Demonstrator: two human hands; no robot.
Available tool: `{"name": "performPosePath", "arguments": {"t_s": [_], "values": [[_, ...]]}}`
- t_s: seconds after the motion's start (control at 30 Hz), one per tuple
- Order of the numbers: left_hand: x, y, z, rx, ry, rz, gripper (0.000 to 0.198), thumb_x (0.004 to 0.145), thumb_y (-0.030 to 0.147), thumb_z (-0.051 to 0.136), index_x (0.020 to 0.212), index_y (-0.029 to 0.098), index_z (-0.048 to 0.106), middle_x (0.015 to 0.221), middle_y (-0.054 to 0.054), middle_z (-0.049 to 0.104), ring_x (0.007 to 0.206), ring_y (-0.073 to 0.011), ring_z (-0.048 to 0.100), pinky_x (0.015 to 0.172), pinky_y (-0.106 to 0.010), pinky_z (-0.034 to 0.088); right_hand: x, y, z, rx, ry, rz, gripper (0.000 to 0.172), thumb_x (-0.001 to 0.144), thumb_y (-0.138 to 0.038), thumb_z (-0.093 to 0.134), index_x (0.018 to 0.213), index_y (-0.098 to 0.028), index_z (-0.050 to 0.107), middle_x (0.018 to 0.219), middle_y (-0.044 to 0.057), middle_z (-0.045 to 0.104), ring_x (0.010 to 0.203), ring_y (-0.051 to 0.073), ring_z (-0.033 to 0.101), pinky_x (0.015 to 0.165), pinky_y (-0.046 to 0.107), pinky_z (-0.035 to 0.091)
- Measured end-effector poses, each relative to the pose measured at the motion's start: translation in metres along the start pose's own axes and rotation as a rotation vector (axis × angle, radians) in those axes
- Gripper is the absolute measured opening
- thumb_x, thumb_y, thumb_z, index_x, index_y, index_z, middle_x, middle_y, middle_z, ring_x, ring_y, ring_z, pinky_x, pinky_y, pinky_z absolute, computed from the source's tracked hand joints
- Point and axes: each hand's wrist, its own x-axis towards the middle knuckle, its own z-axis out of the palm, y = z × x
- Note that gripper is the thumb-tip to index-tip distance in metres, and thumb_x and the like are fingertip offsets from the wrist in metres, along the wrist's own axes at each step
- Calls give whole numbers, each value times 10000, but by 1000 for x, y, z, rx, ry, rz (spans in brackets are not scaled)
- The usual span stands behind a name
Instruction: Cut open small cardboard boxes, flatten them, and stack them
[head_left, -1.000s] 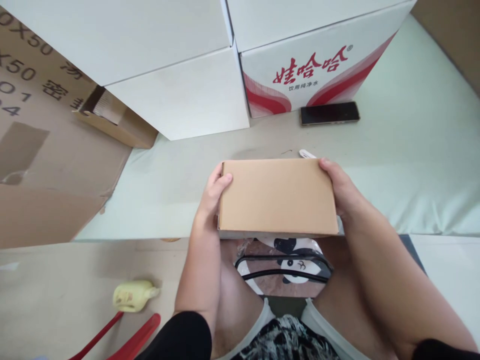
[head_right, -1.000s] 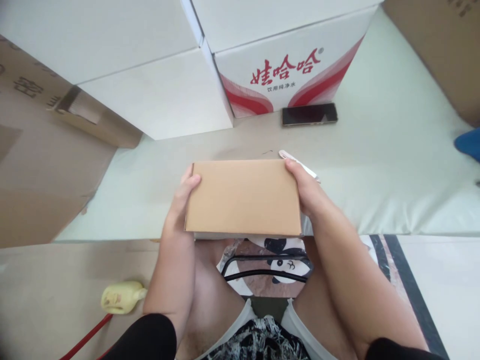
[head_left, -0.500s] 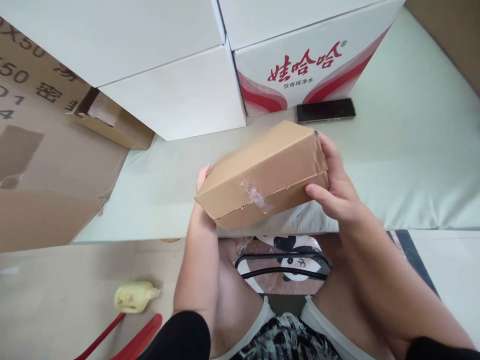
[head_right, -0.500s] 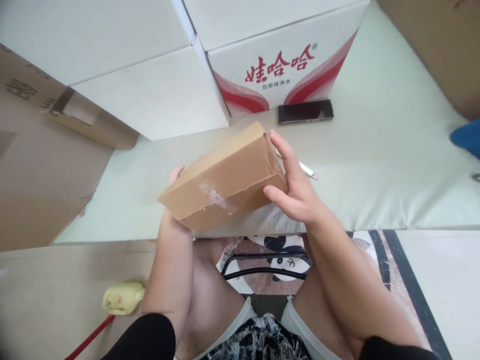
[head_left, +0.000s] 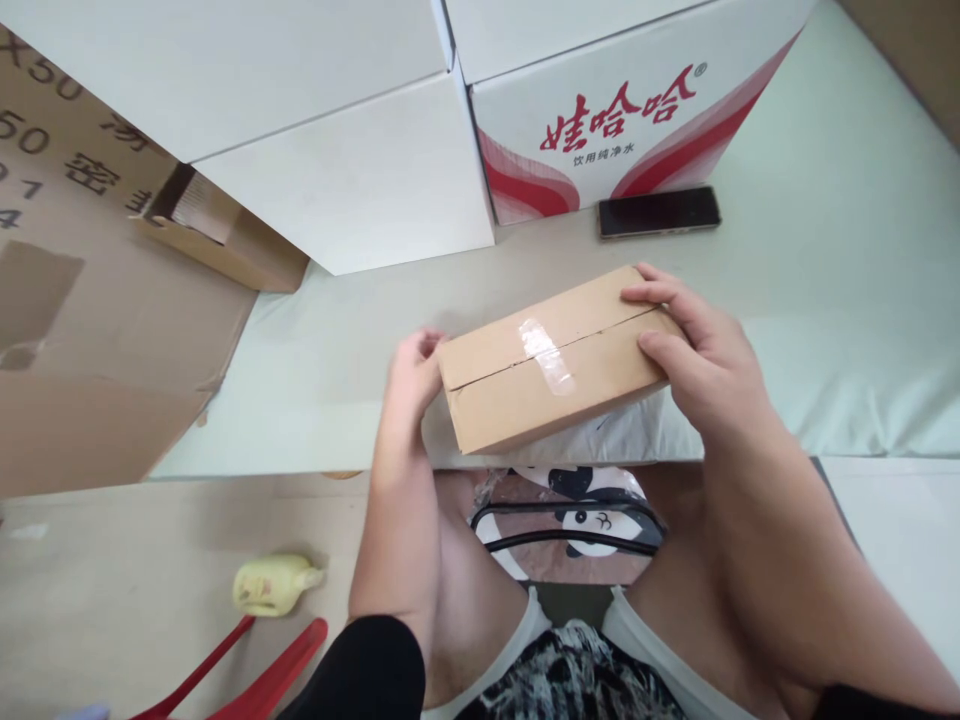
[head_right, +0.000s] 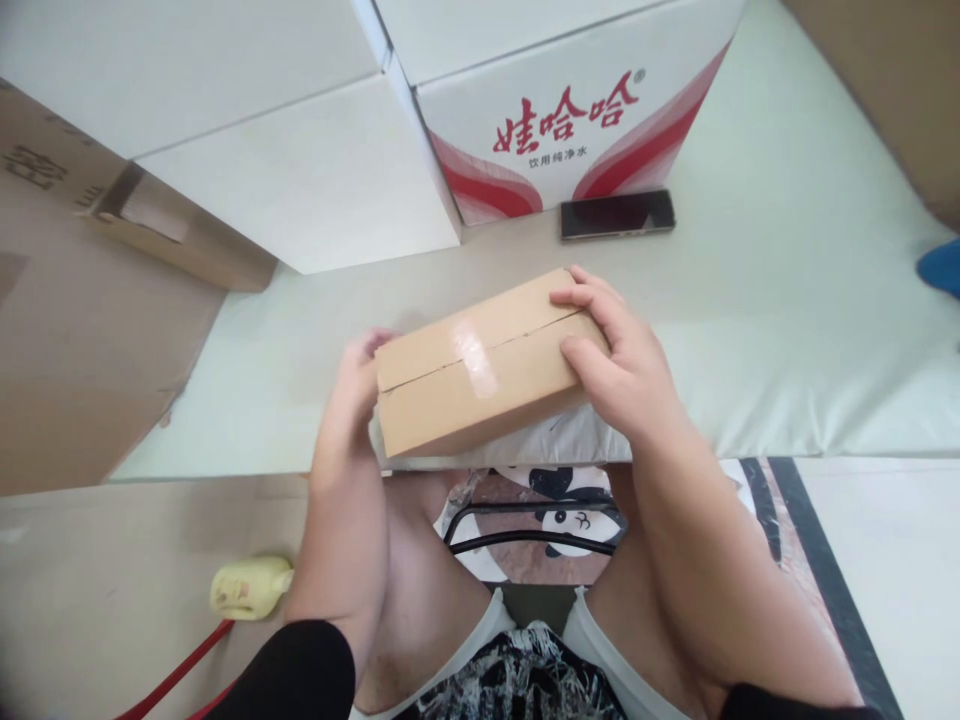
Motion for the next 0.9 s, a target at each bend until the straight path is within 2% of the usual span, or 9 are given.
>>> {"name": "performPosePath", "arguments": {"t_s": [0.07, 0.13, 0.3, 0.37, 0.43, 0.53, 0.63, 0.73, 0.9], "values": [[-17, 16, -5, 62, 152, 200, 105, 859, 325, 679, 858, 223, 703, 902, -31, 726, 937, -218, 676, 940, -365, 537, -1, 3, 0, -3, 20, -34, 332, 791, -238, 593, 1086, -284, 739, 1501, 45, 612, 1464, 364, 497, 1238, 626, 342], [-40, 33, -6, 76, 130, 414, 133, 933, 334, 613, 968, 256, 715, 1012, -28, 743, 1036, -224, 680, 1006, -380, 527, -2, 3, 1, -13, 41, -60, 317, 783, -224, 603, 1052, -289, 757, 1469, 41, 638, 1444, 364, 521, 1235, 630, 352], [-69, 55, 16, 406, -307, 712, 235, 913, 319, 630, 1114, 262, 736, 1264, -49, 729, 1275, -300, 617, 1182, -491, 418, -3, 6, 3, 39, 35, -69, 261, 853, -285, 588, 1046, -293, 764, 1475, 36, 632, 1440, 349, 523, 1223, 598, 380], [-68, 54, 23, 573, -403, 726, 317, 877, 363, 671, 1177, 278, 730, 1349, -56, 696, 1358, -335, 557, 1211, -526, 372, 0, 15, 1, 135, 82, -53, 305, 931, -346, 473, 1017, -278, 758, 1423, 50, 667, 1362, 330, 594, 1139, 580, 466], [-67, 53, 25, 708, -431, 724, 467, 817, 432, 739, 1262, 299, 698, 1417, -64, 652, 1430, -375, 482, 1235, -565, 324, 5, 28, -3, 148, 253, -28, 372, 951, -360, 391, 960, -252, 747, 1231, 88, 746, 1178, 309, 689, 1009, 551, 539], [-71, 53, 19, 843, -457, 690, 696, 713, 470, 838, 1363, 330, 630, 1553, -76, 519, 1536, -453, 303, 1248, -652, 253, 13, 49, -9, -177, 408, 26, 296, 877, -347, 467, 919, -218, 730, 977, 130, 745, 984, 316, 697, 915, 532, 540], [-76, 56, 13, 919, -443, 614, 746, 702, 434, 864, 1395, 374, 593, 1657, -72, 357, 1564, -514, 179, 1225, -744, 194, 19, 69, -8, -475, 198, 90, 333, 804, -341, 526, 1019, -184, 726, 1066, 189, 723, 1019, 364, 665, 919, 567, 520], [-77, 57, 9, 943, -430, 574, 752, 732, 397, 846, 1425, 424, 556, 1678, -71, 304, 1516, -499, 290, 1192, -760, 239, 22, 82, -1, -602, 13, 111, 452, 777, -344, 582, 1167, -154, 707, 1140, 222, 702, 1089, 410, 633, 938, 601, 505], [-68, 51, 1, 883, -332, 561, 751, 777, 447, 801, 1478, 437, 532, 1666, -86, 336, 1426, -460, 426, 1145, -705, 354, 28, 91, 7, -715, -14, 132, 304, 834, -297, 526, 1017, -210, 753, 1016, 175, 706, 975, 360, 638, 853, 543, 517]]}}
